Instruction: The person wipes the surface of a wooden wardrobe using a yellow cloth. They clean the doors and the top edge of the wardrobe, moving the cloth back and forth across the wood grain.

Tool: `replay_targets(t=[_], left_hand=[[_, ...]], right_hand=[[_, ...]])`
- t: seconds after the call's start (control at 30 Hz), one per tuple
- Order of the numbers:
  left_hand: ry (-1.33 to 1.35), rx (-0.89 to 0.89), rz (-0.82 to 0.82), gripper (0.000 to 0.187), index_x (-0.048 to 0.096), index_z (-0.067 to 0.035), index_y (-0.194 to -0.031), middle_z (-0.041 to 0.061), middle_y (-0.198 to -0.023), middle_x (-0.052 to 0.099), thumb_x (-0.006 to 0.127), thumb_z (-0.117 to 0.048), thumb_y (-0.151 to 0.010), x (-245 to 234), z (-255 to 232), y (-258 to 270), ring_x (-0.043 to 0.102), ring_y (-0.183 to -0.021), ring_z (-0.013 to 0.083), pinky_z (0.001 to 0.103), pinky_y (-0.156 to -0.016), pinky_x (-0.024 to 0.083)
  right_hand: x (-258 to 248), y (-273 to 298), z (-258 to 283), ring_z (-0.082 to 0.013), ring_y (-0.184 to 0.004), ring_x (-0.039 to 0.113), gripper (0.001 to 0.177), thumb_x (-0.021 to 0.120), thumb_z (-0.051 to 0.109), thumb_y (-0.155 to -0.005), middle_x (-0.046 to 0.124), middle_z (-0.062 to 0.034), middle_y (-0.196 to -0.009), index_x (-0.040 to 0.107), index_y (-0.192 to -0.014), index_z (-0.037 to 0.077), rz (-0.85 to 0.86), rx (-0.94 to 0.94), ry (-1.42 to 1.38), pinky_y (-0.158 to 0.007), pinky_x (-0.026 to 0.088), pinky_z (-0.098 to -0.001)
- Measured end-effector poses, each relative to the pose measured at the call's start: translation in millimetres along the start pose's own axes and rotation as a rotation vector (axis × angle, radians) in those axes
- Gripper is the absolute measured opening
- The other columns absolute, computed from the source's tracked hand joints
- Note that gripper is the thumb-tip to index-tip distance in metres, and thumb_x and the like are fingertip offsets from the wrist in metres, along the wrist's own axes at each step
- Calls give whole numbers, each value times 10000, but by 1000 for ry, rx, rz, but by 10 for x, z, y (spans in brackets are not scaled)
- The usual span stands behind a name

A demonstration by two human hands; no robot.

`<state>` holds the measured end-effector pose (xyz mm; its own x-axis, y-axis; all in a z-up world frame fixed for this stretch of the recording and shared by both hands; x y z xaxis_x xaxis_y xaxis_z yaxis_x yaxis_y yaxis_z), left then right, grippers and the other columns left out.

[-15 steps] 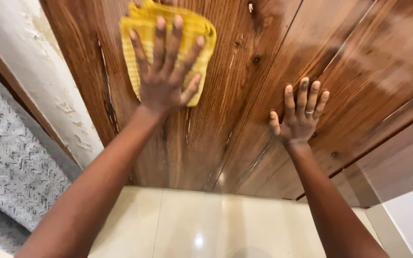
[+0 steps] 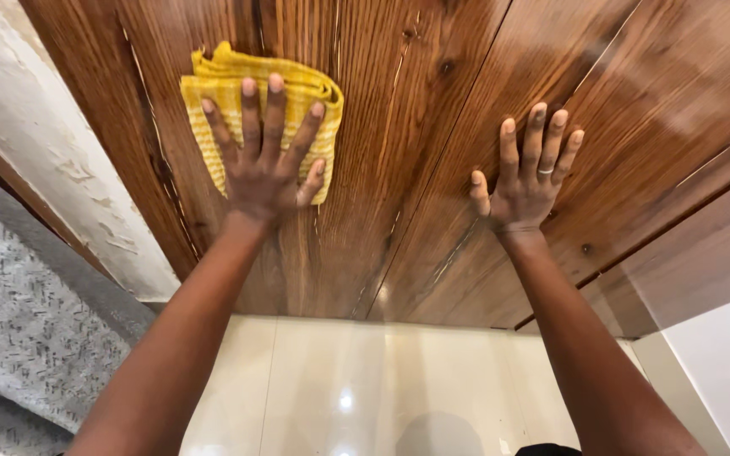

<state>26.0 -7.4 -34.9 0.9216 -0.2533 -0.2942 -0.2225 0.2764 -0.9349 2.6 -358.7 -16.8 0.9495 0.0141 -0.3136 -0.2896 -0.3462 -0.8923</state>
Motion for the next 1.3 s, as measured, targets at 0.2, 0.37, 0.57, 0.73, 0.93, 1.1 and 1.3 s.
replay_targets(t=[0.2, 0.37, 0.57, 0.73, 0.93, 1.1, 1.3], left_hand=[[-47, 24, 2, 575, 464, -328, -1640, 164, -1712, 251, 395, -560, -1118, 360, -45, 737, 175, -1589, 393, 753, -1220, 62], [-38, 56, 34, 597, 426, -341, -1646, 154, -1725, 219, 387, -584, -1103, 654, -85, 1463, 136, -1601, 380, 769, -1209, 63], [-26, 56, 128, 596, 374, -348, -1663, 142, -1754, 140, 436, -586, -1120, 775, -125, 1859, 55, -1624, 375, 789, -1212, 59], [-38, 99, 146, 614, 385, -343, -1677, 148, -1751, 180, 457, -591, -1119, 536, -66, 1429, 85, -1617, 378, 769, -1227, 59], [5, 87, 36, 611, 428, -316, -1675, 151, -1729, 248, 487, -525, -1104, 36, 64, 232, 155, -1600, 384, 737, -1232, 46], [13, 37, 14, 600, 428, -306, -1677, 151, -1724, 238, 476, -503, -1112, -180, 132, -316, 162, -1594, 387, 734, -1234, 40], [-1, 1, 6, 597, 432, -315, -1662, 146, -1726, 226, 453, -523, -1103, -61, 87, 56, 152, -1601, 379, 728, -1249, 42]], right_hand=[[67, 21, -20, -375, -1601, 173, 651, 310, 537, -1116, 250, -161, -1710, 340, -1644, 156, -19, 12, 44, -1322, 101, -616], [88, 45, -30, -368, -1608, 164, 649, 300, 540, -1119, 237, -153, -1715, 338, -1643, 159, -25, 9, 54, -1327, 99, -618], [101, 42, -39, -366, -1605, 167, 650, 302, 544, -1118, 242, -153, -1712, 345, -1638, 157, -23, 8, 70, -1326, 101, -624], [59, 26, -26, -376, -1600, 175, 649, 339, 538, -1120, 252, -164, -1706, 366, -1634, 142, -22, 1, 50, -1312, 105, -634], [0, 12, 0, -394, -1596, 192, 647, 359, 521, -1120, 281, -182, -1701, 385, -1632, 126, -6, 7, 9, -1306, 115, -642], [37, 6, -19, -399, -1590, 193, 664, 357, 546, -1116, 287, -184, -1699, 393, -1628, 126, -9, 5, 23, -1301, 114, -649], [4, 31, -5, -403, -1593, 196, 668, 345, 558, -1127, 281, -174, -1706, 387, -1640, 131, -4, 8, 11, -1296, 115, -648]])
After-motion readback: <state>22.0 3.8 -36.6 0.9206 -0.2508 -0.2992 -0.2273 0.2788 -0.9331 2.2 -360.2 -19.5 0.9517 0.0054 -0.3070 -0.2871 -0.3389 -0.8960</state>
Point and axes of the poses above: each hand's wrist, its own y-axis away from the middle knuckle, its own x-axis out of the palm, z = x × y, the point moved 5 cm from there along -y, towards the middle knuckle
